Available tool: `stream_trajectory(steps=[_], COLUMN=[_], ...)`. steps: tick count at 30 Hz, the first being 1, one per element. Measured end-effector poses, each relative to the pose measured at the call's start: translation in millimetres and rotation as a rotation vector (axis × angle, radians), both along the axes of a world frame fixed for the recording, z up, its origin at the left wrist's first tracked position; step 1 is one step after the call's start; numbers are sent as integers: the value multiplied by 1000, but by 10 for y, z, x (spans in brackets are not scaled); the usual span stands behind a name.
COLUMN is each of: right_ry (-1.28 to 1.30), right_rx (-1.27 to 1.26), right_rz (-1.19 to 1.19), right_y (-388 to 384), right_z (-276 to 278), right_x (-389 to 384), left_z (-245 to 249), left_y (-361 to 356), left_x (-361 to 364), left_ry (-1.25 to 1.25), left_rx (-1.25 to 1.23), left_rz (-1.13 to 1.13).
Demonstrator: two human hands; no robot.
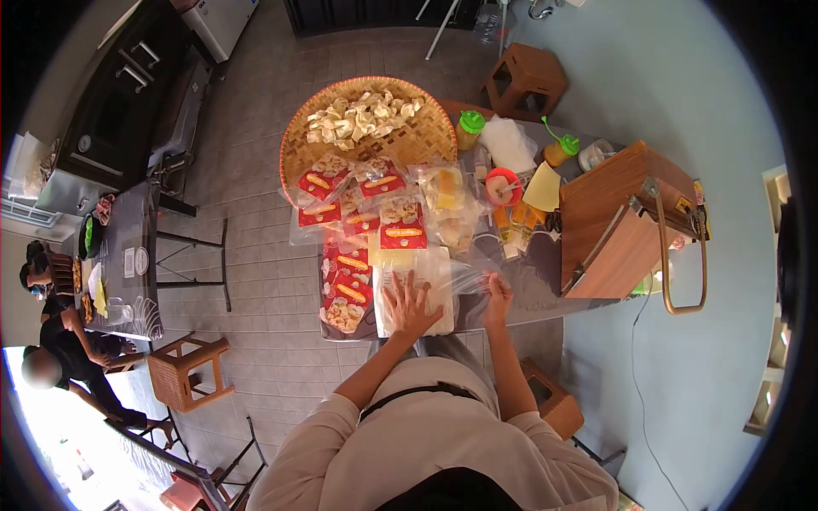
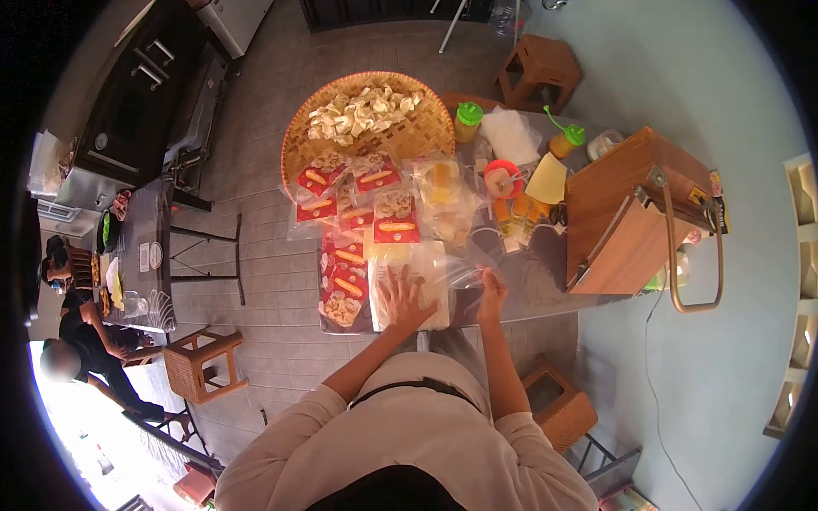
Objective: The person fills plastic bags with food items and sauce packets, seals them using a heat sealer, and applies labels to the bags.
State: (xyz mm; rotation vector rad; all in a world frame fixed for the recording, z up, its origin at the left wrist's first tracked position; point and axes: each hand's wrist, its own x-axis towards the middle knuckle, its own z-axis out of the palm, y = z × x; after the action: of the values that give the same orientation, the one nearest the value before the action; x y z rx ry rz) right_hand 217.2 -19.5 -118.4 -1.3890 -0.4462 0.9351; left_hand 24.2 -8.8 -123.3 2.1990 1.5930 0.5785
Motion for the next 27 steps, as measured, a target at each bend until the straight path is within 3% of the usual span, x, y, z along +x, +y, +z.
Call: stream_trajectory(steps=[12, 16, 18, 20, 22, 23, 25, 26, 27], right_ry=[257, 179, 284, 261, 53, 43, -62, 15, 10], right_rx=[178, 176, 271, 731, 154, 160, 21, 15, 19], right_rz=[-270, -284, -260, 56, -402, -417, -56, 82, 77], right_y=[85, 172, 182, 203, 389, 380, 315, 265, 235], right_z=[170, 46, 15, 45, 871, 917, 1008, 1000, 961], right_x=[-215, -44, 166, 851, 870, 969, 1178, 1233, 1253], left_z=[-36, -55, -17, 10, 19, 1, -33, 48, 11], left_y=[-26, -34, -26, -58, -46, -34, -32, -28, -33], left_x=[-43, -52, -72, -101, -82, -61, -45, -22, 3], left_ry=[-15, -33, 0, 32, 35, 24, 70, 180, 176], left_rx=[67, 102, 62, 17, -2, 3, 16, -109, -103], left_rz=[-50, -66, -80, -99, -99, -115, -186, -295, -299])
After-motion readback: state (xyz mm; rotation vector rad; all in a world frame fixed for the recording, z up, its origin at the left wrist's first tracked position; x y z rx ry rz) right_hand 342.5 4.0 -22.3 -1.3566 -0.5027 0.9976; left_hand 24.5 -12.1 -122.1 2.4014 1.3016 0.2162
